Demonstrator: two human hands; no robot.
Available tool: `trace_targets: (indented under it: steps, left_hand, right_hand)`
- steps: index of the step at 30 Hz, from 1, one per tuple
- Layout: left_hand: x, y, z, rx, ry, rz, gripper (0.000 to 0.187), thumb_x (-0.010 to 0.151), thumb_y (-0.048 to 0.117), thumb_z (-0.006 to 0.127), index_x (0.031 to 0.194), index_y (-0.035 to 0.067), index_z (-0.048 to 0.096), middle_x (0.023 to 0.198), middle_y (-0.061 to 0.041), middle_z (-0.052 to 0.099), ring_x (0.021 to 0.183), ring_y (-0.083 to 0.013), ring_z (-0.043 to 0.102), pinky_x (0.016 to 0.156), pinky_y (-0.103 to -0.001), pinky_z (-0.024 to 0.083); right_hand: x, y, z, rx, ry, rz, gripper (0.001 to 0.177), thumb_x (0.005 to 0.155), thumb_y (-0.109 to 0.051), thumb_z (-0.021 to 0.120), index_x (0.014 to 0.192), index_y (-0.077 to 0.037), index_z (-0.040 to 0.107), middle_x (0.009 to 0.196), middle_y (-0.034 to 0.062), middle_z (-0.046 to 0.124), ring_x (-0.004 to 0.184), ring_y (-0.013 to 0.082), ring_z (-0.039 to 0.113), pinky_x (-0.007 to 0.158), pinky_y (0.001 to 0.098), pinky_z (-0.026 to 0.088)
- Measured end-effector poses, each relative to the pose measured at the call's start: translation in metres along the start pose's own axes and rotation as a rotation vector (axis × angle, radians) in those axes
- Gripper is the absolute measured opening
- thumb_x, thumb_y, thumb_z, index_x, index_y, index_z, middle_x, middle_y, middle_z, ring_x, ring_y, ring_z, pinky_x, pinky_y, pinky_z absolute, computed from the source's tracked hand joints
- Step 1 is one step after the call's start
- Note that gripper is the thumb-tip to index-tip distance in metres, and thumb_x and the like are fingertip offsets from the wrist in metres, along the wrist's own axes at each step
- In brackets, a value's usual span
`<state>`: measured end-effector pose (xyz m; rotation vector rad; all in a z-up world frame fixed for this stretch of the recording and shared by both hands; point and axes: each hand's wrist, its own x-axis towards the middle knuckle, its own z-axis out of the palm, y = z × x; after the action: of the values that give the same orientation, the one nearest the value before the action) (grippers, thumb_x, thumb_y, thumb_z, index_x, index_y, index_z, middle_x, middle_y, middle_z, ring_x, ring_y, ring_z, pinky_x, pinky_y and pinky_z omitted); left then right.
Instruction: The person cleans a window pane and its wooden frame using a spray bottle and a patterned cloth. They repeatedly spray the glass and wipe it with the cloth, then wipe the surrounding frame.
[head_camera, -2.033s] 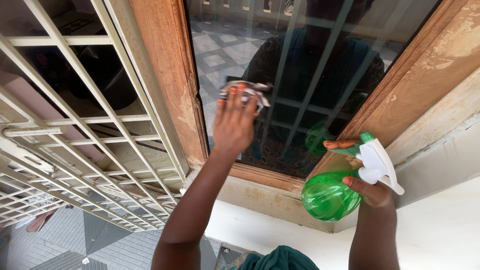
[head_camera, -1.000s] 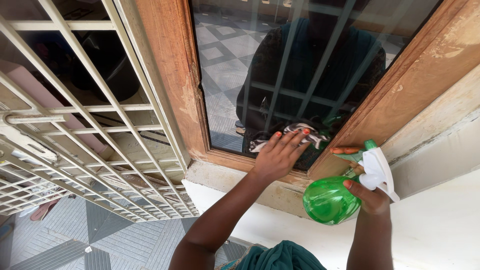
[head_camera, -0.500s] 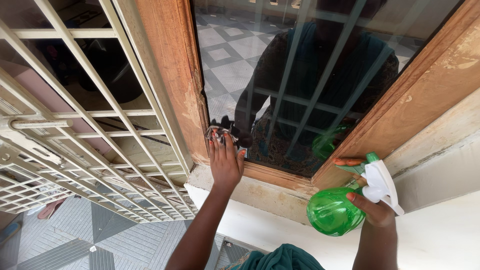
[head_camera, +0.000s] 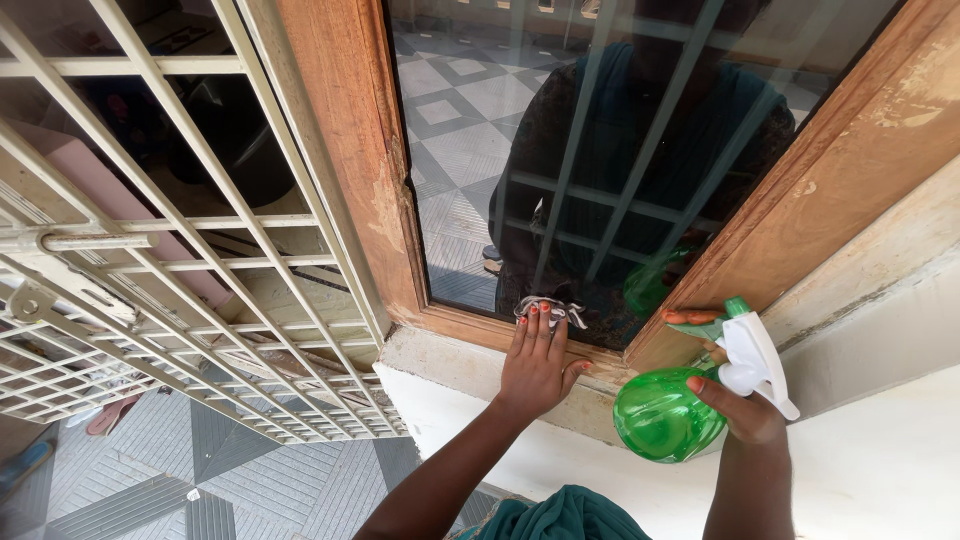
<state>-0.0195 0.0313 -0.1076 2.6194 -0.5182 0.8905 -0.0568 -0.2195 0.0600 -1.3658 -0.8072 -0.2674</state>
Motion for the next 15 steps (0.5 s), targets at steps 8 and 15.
trace_targets:
  steps: [8,15]
  left_hand:
    - [0.081,-0.065,-0.056,0.104,0.326,-0.059,0.094,0.102,0.068,0.026,0.152,-0.012,0.035,0.156,-0.042,0.029,0.152,-0.0531,0.022,0.124,-0.062,0.021]
    - [0.151,-0.085,-0.156,0.085,0.602,-0.075,0.09,0.109,0.064,0.022,0.159,-0.011,0.023,0.163,-0.042,0.015,0.158,-0.0535,0.01,0.13,-0.064,0.014]
  right_hand:
    - [0.004,-0.002,-0.003,-0.025,-0.021,0.04,0.085,0.076,-0.004,0.075,0.154,0.003,0.042,0.135,0.021,0.063,0.135,0.0395,0.057,0.121,0.0554,0.036]
    - [0.025,-0.029,0.014,0.097,-0.017,-0.051,0.088,0.078,-0.006,0.077,0.157,-0.002,0.039,0.133,0.0235,0.065,0.134,0.044,0.059,0.121,0.0602,0.038]
